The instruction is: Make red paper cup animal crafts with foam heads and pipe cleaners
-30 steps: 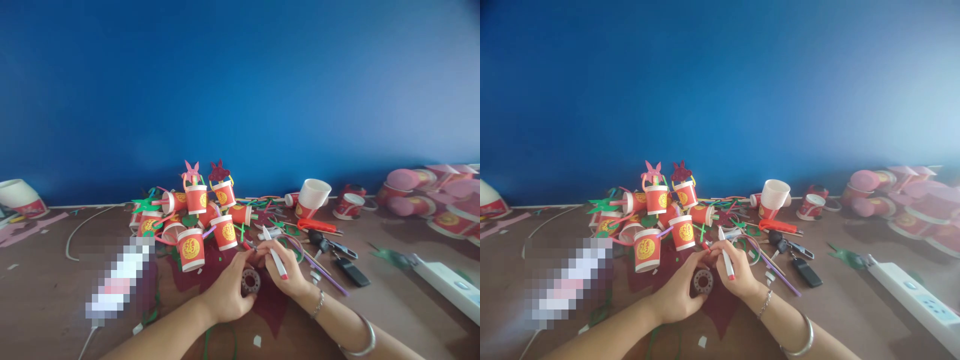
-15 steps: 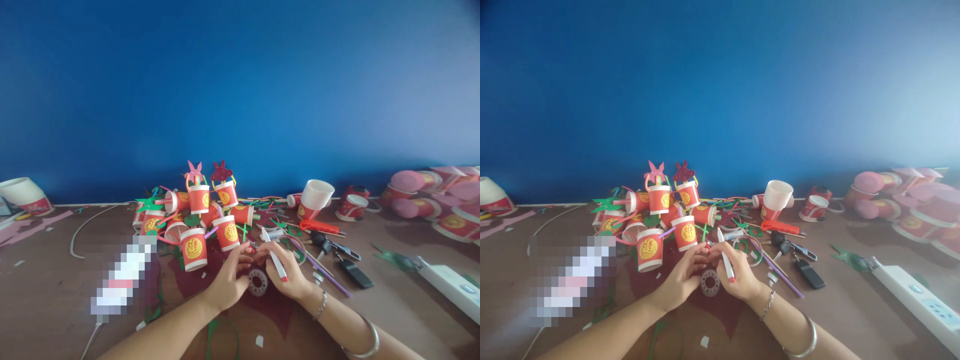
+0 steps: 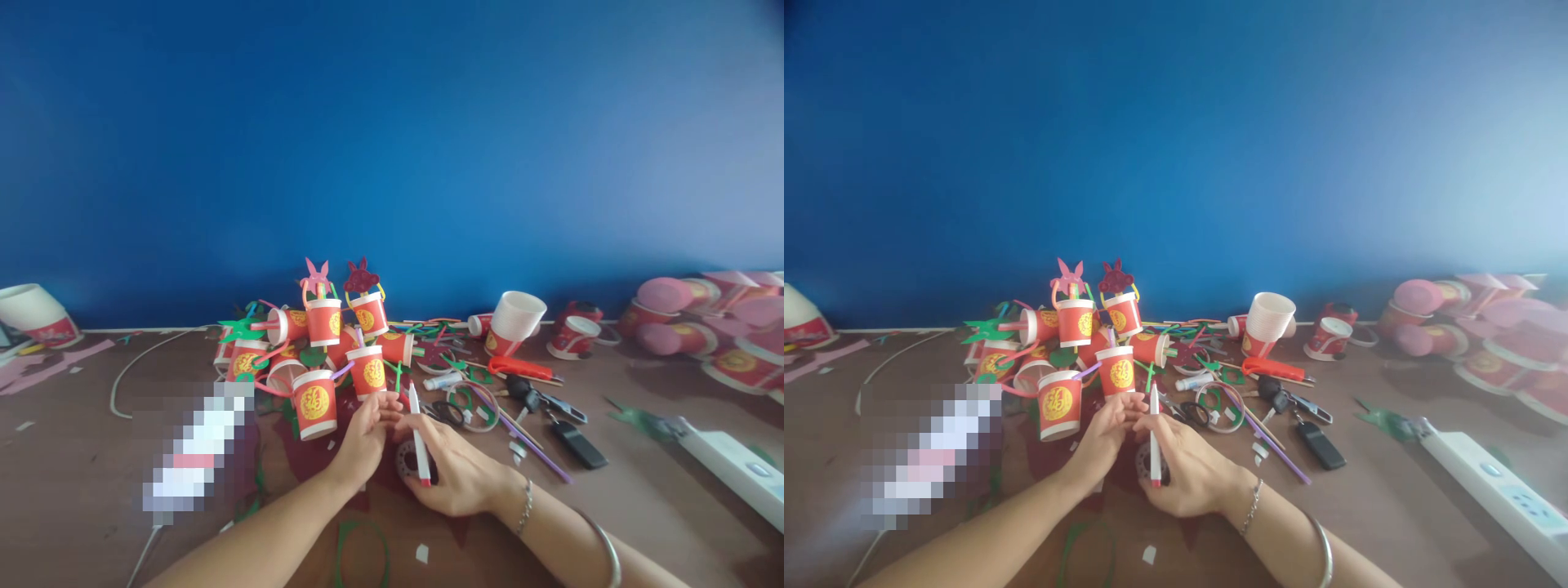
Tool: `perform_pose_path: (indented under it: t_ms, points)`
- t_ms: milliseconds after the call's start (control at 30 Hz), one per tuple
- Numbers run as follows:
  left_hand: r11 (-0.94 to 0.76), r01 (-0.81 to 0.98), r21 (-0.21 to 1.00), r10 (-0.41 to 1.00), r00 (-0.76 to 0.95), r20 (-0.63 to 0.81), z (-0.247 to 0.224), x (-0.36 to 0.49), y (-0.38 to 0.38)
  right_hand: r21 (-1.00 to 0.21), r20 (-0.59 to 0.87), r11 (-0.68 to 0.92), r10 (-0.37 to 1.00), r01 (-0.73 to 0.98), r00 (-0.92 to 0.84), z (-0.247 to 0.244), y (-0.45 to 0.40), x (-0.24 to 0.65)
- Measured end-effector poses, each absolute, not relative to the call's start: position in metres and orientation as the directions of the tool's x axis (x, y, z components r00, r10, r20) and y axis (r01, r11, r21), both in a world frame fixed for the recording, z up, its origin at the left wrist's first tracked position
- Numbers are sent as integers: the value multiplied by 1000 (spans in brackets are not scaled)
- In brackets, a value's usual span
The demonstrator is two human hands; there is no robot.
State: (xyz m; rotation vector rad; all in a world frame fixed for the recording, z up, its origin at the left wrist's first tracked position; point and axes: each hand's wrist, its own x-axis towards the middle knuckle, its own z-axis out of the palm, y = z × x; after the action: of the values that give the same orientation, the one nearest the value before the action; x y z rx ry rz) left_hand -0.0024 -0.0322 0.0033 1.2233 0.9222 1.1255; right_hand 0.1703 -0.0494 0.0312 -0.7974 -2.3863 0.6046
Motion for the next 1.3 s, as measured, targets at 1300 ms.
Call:
perform_pose_path:
  t_ms: [1300]
  points:
    - [-586,596,549,766,628,136,32,-4,-62,-894,392,366,919,256,53,16,-31,177]
